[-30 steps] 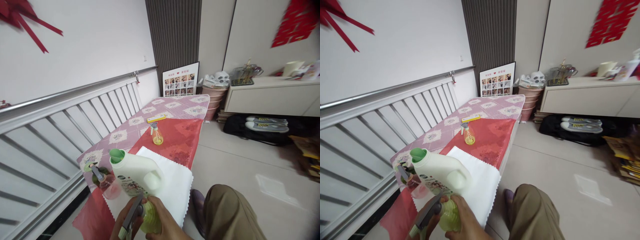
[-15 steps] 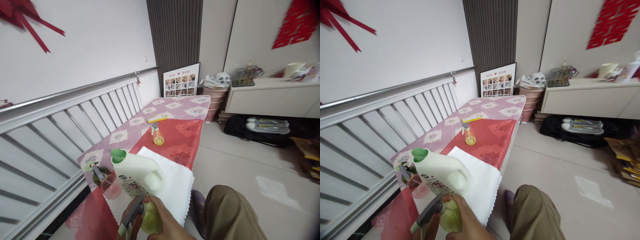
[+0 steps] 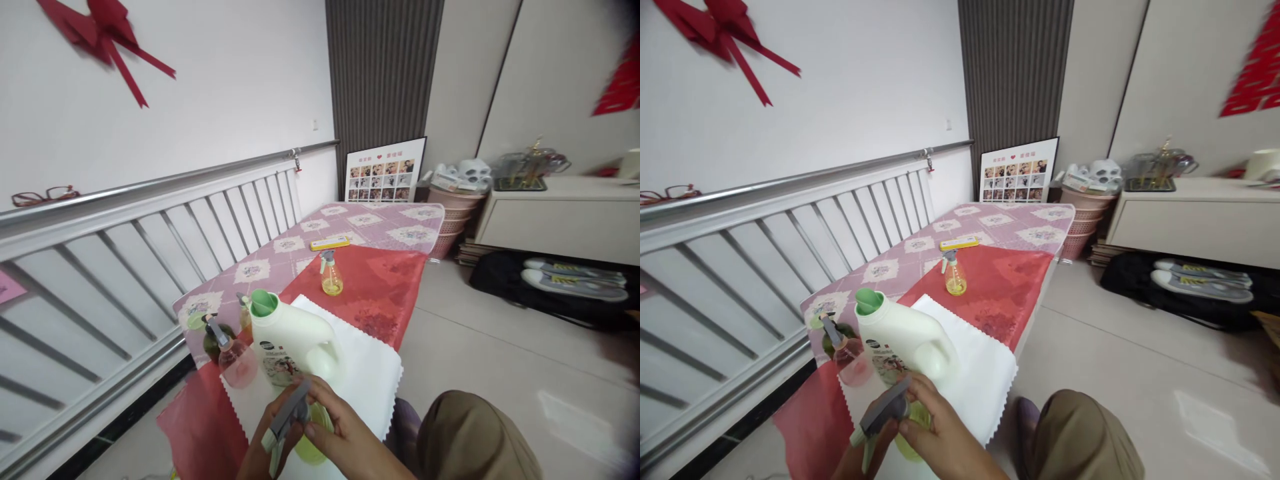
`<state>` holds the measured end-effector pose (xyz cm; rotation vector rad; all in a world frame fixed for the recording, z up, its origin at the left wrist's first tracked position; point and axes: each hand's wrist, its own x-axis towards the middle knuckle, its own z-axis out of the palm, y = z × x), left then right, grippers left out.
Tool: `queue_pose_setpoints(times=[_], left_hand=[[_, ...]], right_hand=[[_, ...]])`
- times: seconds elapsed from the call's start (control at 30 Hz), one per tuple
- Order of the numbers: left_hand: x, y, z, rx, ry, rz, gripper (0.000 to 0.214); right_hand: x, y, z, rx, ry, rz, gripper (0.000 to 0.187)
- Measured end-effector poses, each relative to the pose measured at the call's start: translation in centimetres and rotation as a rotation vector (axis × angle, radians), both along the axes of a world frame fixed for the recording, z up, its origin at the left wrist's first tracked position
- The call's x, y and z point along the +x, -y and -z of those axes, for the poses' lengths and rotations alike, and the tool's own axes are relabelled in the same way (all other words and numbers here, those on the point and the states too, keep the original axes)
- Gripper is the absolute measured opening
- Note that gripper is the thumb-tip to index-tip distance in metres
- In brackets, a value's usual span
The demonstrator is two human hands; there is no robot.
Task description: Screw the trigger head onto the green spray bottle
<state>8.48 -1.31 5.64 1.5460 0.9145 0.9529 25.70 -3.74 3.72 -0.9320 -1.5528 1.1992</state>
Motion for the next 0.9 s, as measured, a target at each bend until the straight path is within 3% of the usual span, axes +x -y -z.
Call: queue_pose_setpoints(times=[0.13,0.23,0.3,0.47,0.73,0.9], left_hand=[[-0.9,-0.7,2.7,-0.045,0.023,-0.022,0.059],[-0.8,-0.7,3.4,-0.002,0.043,-0.008,0.060],[-0.5,-0.3,3.6,-0.012,0.041,-0.099,0.053],[0.2,0.6,4.2,-0.166,-0.023,-0.307,0.023],[1.2,0.3,3.6,-0.209,0.161,-0.238,0.035],[0.8,0.8,5.0,-0.169,0.230,-0.331,0.036]], right_hand=[[0.4,-0.6,-1.8,-0.004,0.032,-0.118,0.037],[0.4,-0.9,-2.4,0.013,0.031,-0.103,0.037],[0.2,-1.0,-2.2,0.032,0.019,-0.070,0.035],[-1.1,-1.1,-0.2,0.030,-0.066,0.037,0.035],[-3.8,-1.1,4.2,-0.015,-0.171,0.324,0.025],[-4.2,-1.1,5.0,-0.008,-0.052,0.447,0.034]])
